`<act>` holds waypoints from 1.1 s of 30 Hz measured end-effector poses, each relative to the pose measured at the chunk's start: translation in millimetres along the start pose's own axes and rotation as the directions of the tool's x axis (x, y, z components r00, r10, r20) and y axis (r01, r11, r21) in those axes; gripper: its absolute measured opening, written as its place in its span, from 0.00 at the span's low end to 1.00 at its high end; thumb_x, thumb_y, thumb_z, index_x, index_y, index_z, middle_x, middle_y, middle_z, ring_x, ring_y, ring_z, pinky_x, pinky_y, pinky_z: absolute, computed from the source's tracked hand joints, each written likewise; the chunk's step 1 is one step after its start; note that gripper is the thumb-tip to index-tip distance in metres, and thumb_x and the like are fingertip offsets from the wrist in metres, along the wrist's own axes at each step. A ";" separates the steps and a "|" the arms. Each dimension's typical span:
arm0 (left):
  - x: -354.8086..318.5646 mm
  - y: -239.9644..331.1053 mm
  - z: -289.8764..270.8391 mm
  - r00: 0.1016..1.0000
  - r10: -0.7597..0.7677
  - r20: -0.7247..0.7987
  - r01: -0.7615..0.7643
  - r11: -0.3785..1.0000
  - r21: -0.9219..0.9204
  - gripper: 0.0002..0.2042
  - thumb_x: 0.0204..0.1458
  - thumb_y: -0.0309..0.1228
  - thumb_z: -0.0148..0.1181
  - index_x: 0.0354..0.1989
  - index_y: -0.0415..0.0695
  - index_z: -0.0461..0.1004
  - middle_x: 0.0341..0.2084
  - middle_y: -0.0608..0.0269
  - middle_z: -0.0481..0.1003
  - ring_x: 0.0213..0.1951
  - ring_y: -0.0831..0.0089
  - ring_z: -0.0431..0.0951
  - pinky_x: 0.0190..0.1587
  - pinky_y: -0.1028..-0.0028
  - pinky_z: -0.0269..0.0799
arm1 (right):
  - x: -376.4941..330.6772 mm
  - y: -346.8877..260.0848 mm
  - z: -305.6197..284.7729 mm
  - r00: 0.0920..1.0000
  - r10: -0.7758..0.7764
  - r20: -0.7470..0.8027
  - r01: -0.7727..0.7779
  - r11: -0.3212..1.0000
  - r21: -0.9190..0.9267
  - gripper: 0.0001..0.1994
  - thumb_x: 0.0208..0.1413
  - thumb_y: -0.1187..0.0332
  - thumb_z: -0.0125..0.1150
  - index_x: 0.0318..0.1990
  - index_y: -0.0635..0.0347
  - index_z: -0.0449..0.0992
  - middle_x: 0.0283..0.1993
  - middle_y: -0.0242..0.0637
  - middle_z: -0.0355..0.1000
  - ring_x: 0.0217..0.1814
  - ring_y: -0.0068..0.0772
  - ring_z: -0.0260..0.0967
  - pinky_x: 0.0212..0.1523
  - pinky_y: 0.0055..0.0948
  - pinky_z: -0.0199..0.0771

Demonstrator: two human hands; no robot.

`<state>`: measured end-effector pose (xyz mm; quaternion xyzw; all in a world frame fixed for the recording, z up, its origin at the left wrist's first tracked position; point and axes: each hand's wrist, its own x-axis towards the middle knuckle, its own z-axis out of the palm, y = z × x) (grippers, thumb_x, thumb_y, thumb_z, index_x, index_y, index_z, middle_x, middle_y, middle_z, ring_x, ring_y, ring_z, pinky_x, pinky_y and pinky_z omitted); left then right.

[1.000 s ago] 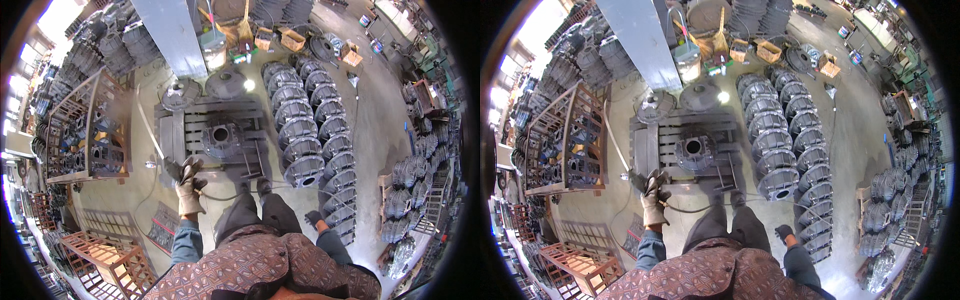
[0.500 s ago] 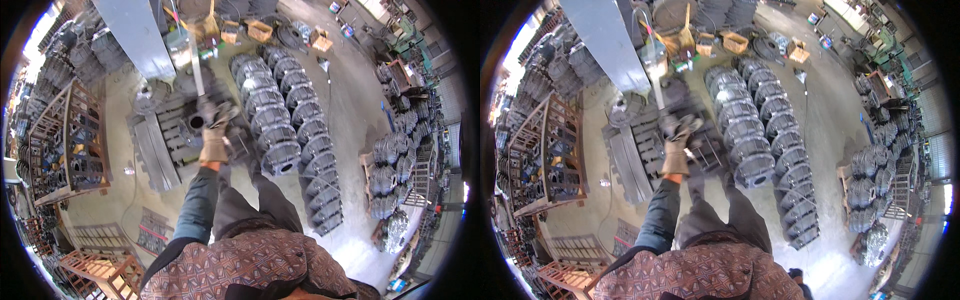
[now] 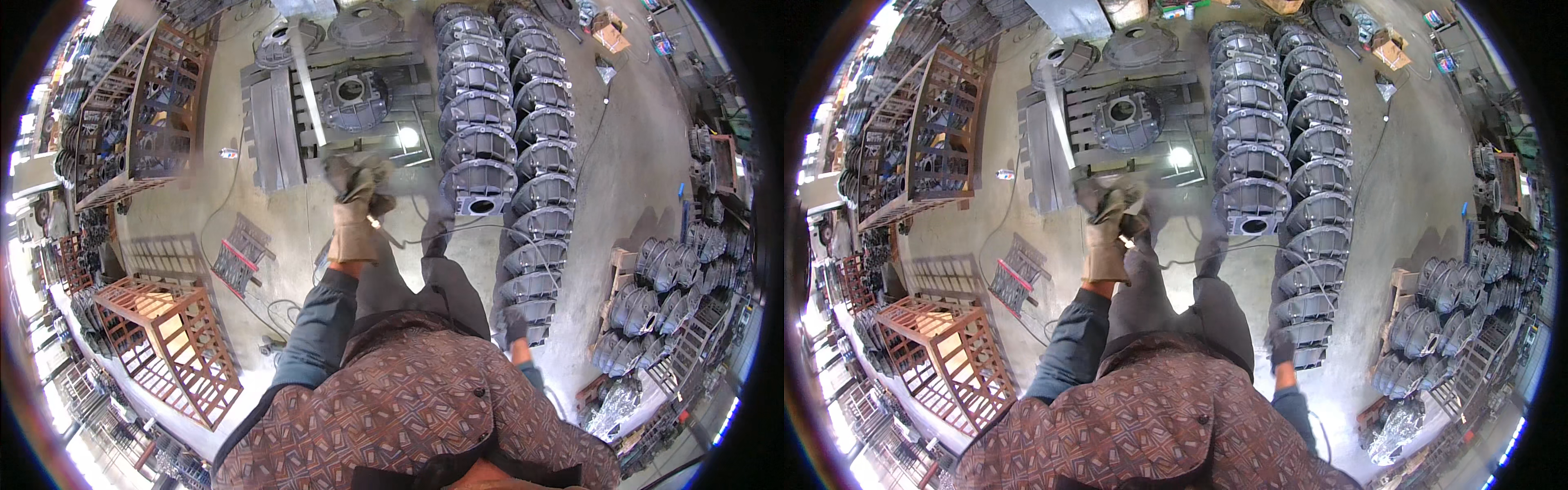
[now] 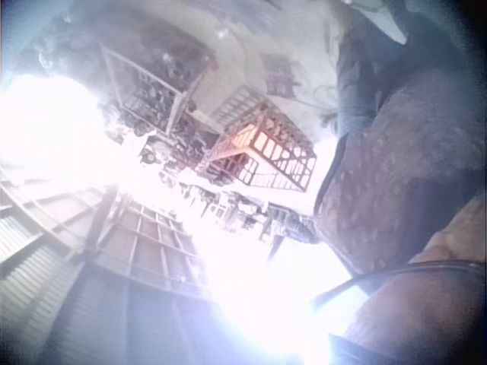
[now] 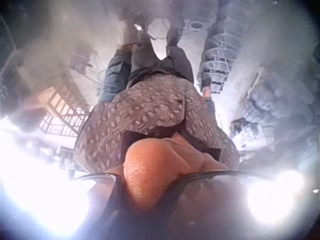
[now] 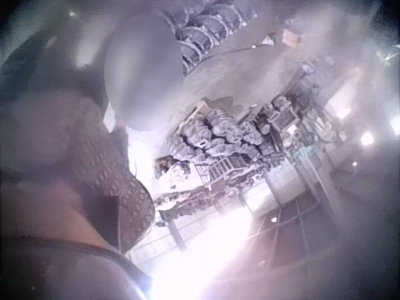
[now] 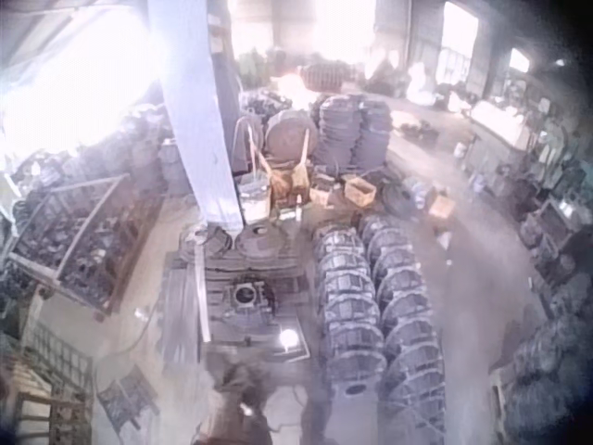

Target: The person repeatedly picks up metal housings from a floor stack, wipes each with a cloth, and places them onto a wooden pallet. The person handles the parts one at a time, moving between the stack and the pallet throughout the clip.

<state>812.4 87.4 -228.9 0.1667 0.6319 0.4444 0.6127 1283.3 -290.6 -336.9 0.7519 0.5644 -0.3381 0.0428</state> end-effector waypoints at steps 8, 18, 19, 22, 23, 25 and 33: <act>-108.0 41.6 -38.8 0.989 0.107 -0.099 -0.127 0.965 -0.230 0.22 0.64 0.42 0.55 0.65 0.50 0.67 0.51 0.64 0.79 0.26 0.75 0.78 0.27 0.74 0.73 | 127.7 -134.8 -92.7 0.987 0.085 0.137 -0.160 0.636 0.755 0.10 0.62 0.64 0.57 0.42 0.61 0.76 0.36 0.38 0.79 0.31 0.28 0.76 0.32 0.31 0.75; -125.8 58.1 -140.2 0.976 0.124 -0.178 -0.200 0.831 -0.520 0.21 0.64 0.38 0.54 0.63 0.46 0.68 0.51 0.58 0.78 0.26 0.79 0.74 0.29 0.80 0.70 | 128.5 -242.1 -32.4 0.920 0.005 0.391 -0.293 0.670 0.682 0.09 0.60 0.67 0.58 0.45 0.58 0.76 0.35 0.37 0.79 0.30 0.27 0.75 0.28 0.26 0.71; -125.5 62.9 -148.4 0.977 0.115 -0.180 -0.197 0.813 -0.548 0.21 0.64 0.38 0.55 0.64 0.46 0.68 0.51 0.58 0.78 0.25 0.79 0.73 0.27 0.81 0.69 | 128.4 -250.4 -32.7 0.928 -0.038 0.371 -0.240 0.700 0.673 0.09 0.60 0.67 0.59 0.45 0.59 0.75 0.35 0.38 0.79 0.30 0.27 0.75 0.28 0.26 0.71; -123.8 66.3 -175.5 0.985 0.088 -0.146 -0.153 0.832 -0.533 0.21 0.63 0.37 0.56 0.63 0.45 0.67 0.51 0.53 0.78 0.23 0.80 0.70 0.27 0.83 0.70 | 134.3 -247.8 -29.5 0.913 0.043 0.406 -0.309 0.722 0.619 0.10 0.63 0.63 0.58 0.47 0.58 0.74 0.34 0.37 0.79 0.29 0.27 0.75 0.28 0.28 0.73; -123.2 65.8 -186.5 0.989 0.081 -0.122 -0.136 0.823 -0.552 0.21 0.63 0.37 0.56 0.63 0.45 0.67 0.53 0.53 0.76 0.24 0.81 0.70 0.27 0.83 0.70 | 137.7 -247.1 -27.7 0.910 0.051 0.411 -0.321 0.713 0.623 0.10 0.63 0.63 0.58 0.47 0.58 0.74 0.34 0.37 0.79 0.29 0.28 0.75 0.28 0.28 0.73; -126.9 65.7 -198.8 0.989 0.102 -0.108 -0.146 0.803 -0.577 0.21 0.64 0.37 0.55 0.63 0.45 0.67 0.54 0.54 0.76 0.24 0.82 0.70 0.27 0.84 0.70 | 138.2 -238.4 -25.9 0.903 0.077 0.423 -0.353 0.694 0.627 0.11 0.63 0.63 0.58 0.47 0.58 0.73 0.35 0.38 0.79 0.29 0.29 0.75 0.28 0.29 0.73; -165.2 73.7 -203.8 0.972 0.081 -0.221 -0.200 0.778 -0.595 0.20 0.64 0.39 0.54 0.63 0.47 0.67 0.52 0.59 0.77 0.22 0.85 0.69 0.24 0.83 0.67 | 141.3 -203.0 -10.2 0.838 0.144 0.527 -0.475 0.667 0.573 0.10 0.60 0.62 0.60 0.43 0.57 0.76 0.35 0.40 0.80 0.28 0.32 0.77 0.27 0.32 0.72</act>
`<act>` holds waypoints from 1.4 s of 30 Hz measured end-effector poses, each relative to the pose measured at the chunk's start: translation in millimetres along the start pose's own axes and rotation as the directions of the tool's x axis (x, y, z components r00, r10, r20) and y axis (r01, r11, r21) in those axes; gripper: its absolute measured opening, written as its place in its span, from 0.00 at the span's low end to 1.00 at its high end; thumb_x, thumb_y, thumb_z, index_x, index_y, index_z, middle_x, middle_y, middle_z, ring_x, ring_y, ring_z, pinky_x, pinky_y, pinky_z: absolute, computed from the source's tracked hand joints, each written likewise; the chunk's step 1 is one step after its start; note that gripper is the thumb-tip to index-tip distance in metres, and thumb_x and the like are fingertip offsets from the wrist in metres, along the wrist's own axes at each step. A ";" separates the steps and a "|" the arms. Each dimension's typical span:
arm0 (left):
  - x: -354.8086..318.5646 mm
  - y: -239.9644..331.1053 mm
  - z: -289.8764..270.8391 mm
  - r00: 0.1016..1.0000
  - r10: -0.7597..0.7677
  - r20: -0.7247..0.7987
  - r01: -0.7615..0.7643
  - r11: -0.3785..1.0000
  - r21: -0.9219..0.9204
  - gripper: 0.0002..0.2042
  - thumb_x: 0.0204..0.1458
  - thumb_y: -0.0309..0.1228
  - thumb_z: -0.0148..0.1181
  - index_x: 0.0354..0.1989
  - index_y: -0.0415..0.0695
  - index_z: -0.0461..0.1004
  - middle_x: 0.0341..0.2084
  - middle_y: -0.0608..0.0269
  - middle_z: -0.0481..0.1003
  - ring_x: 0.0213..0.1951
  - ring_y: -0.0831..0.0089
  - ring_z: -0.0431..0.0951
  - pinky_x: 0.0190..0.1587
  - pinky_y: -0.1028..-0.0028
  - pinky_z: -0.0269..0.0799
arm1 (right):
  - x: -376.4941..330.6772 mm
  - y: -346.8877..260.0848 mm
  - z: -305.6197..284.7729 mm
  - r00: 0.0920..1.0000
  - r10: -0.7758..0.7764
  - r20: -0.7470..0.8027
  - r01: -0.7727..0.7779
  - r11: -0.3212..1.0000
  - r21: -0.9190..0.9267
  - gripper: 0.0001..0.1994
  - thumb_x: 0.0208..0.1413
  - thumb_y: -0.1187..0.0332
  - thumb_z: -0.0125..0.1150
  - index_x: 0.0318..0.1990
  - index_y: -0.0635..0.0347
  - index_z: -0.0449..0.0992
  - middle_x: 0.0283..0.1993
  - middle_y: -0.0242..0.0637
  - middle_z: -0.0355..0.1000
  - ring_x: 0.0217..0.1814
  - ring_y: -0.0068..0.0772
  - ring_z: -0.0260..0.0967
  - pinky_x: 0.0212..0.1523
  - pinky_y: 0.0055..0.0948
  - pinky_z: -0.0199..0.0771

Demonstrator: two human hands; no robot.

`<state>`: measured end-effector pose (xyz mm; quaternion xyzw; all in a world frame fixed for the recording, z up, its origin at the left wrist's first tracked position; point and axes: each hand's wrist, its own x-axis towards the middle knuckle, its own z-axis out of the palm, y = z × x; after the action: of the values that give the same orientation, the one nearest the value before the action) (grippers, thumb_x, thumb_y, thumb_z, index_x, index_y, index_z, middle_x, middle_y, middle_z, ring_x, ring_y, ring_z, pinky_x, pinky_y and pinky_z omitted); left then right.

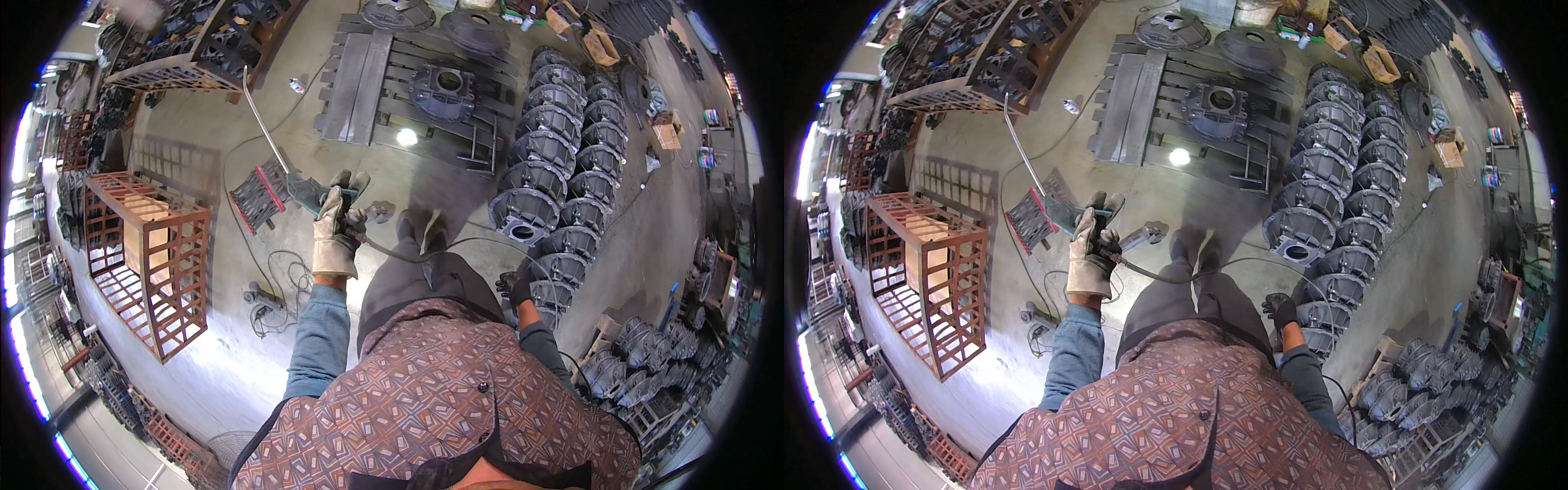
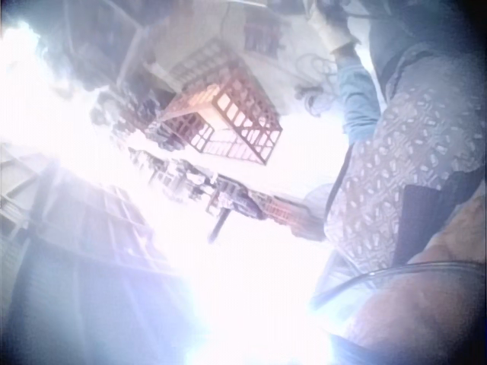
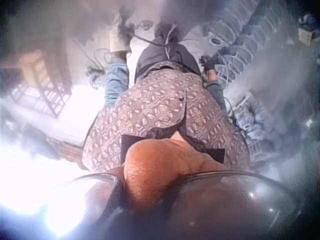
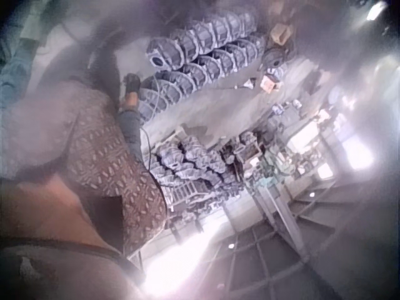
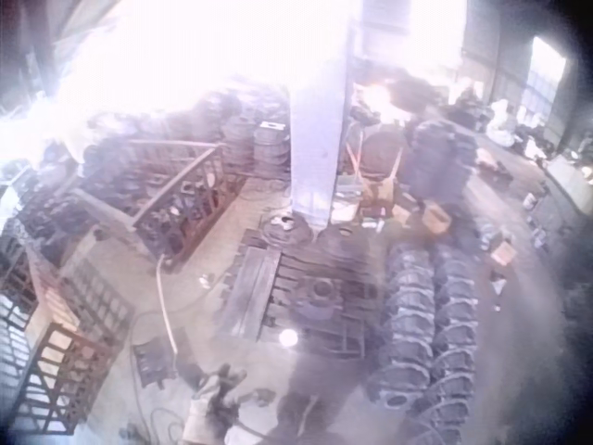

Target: The person repeatedly picks up metal housings from a floor stack, wipes each with a cloth, and places them onto a wooden pallet. The person handles the parts one at a time, moving between the stack and the pallet throughout the clip.

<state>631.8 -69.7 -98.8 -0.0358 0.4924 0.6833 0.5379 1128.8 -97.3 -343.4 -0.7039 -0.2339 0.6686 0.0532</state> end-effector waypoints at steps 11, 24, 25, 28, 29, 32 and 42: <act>-41.7 -23.8 15.0 0.989 0.004 0.146 0.002 0.999 -0.038 0.19 0.64 0.38 0.55 0.61 0.49 0.69 0.40 0.65 0.78 0.22 0.84 0.67 0.27 0.83 0.69 | 40.8 29.1 -39.0 1.000 -0.012 -0.023 0.014 0.997 0.082 0.10 0.62 0.59 0.56 0.44 0.51 0.75 0.38 0.38 0.80 0.30 0.33 0.76 0.28 0.36 0.72; -8.2 -32.2 30.1 0.797 -0.262 0.544 0.253 0.963 0.093 0.28 0.58 0.38 0.55 0.68 0.47 0.61 0.57 0.63 0.72 0.32 0.76 0.70 0.42 0.72 0.71 | -20.9 152.8 -14.8 0.971 0.096 -0.221 0.002 0.914 0.407 0.15 0.60 0.55 0.55 0.47 0.52 0.75 0.41 0.40 0.80 0.36 0.38 0.75 0.37 0.41 0.72; 2.0 -36.0 25.7 0.763 -0.316 0.564 0.293 0.947 0.133 0.29 0.58 0.39 0.56 0.68 0.47 0.62 0.57 0.63 0.72 0.33 0.75 0.70 0.43 0.71 0.71 | -31.7 166.7 -6.9 0.964 0.096 -0.247 0.022 0.900 0.436 0.16 0.60 0.55 0.55 0.48 0.53 0.74 0.41 0.41 0.79 0.36 0.39 0.75 0.37 0.42 0.72; 2.6 -27.4 48.6 0.721 -0.429 0.544 0.190 0.878 0.440 0.29 0.58 0.41 0.56 0.68 0.46 0.61 0.60 0.63 0.69 0.44 0.68 0.72 0.48 0.61 0.70 | -69.3 212.1 30.1 0.941 0.143 -0.306 0.041 0.851 0.524 0.17 0.58 0.55 0.57 0.49 0.55 0.74 0.43 0.43 0.79 0.38 0.41 0.75 0.40 0.43 0.71; -0.6 -21.2 58.3 0.741 -0.434 0.512 -0.031 0.740 0.672 0.30 0.59 0.42 0.55 0.68 0.45 0.60 0.61 0.62 0.67 0.47 0.67 0.72 0.50 0.59 0.70 | -85.0 218.1 49.6 0.940 0.168 -0.296 0.027 0.829 0.558 0.18 0.58 0.55 0.57 0.49 0.56 0.74 0.43 0.43 0.79 0.39 0.41 0.75 0.41 0.43 0.71; 14.1 -25.9 42.7 0.564 -0.582 0.585 0.381 0.813 0.441 0.30 0.61 0.44 0.53 0.67 0.39 0.61 0.62 0.61 0.66 0.54 0.65 0.72 0.58 0.61 0.70 | -126.7 237.1 102.5 0.923 0.252 -0.291 -0.025 0.793 0.609 0.18 0.58 0.56 0.57 0.50 0.55 0.74 0.44 0.43 0.78 0.41 0.41 0.75 0.44 0.44 0.70; 15.6 -64.4 18.0 0.527 -0.730 0.436 0.412 0.668 0.620 0.23 0.63 0.39 0.52 0.62 0.38 0.67 0.54 0.58 0.74 0.48 0.63 0.78 0.50 0.59 0.76 | -204.5 311.7 233.5 0.835 0.490 -0.251 -0.027 0.491 0.870 0.12 0.58 0.59 0.59 0.47 0.50 0.75 0.38 0.36 0.80 0.31 0.31 0.74 0.31 0.35 0.70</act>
<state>683.5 -50.1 -139.4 0.1644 0.3706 0.2951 0.8652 984.4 -510.6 -300.2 -0.7560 0.2493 0.5048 0.3339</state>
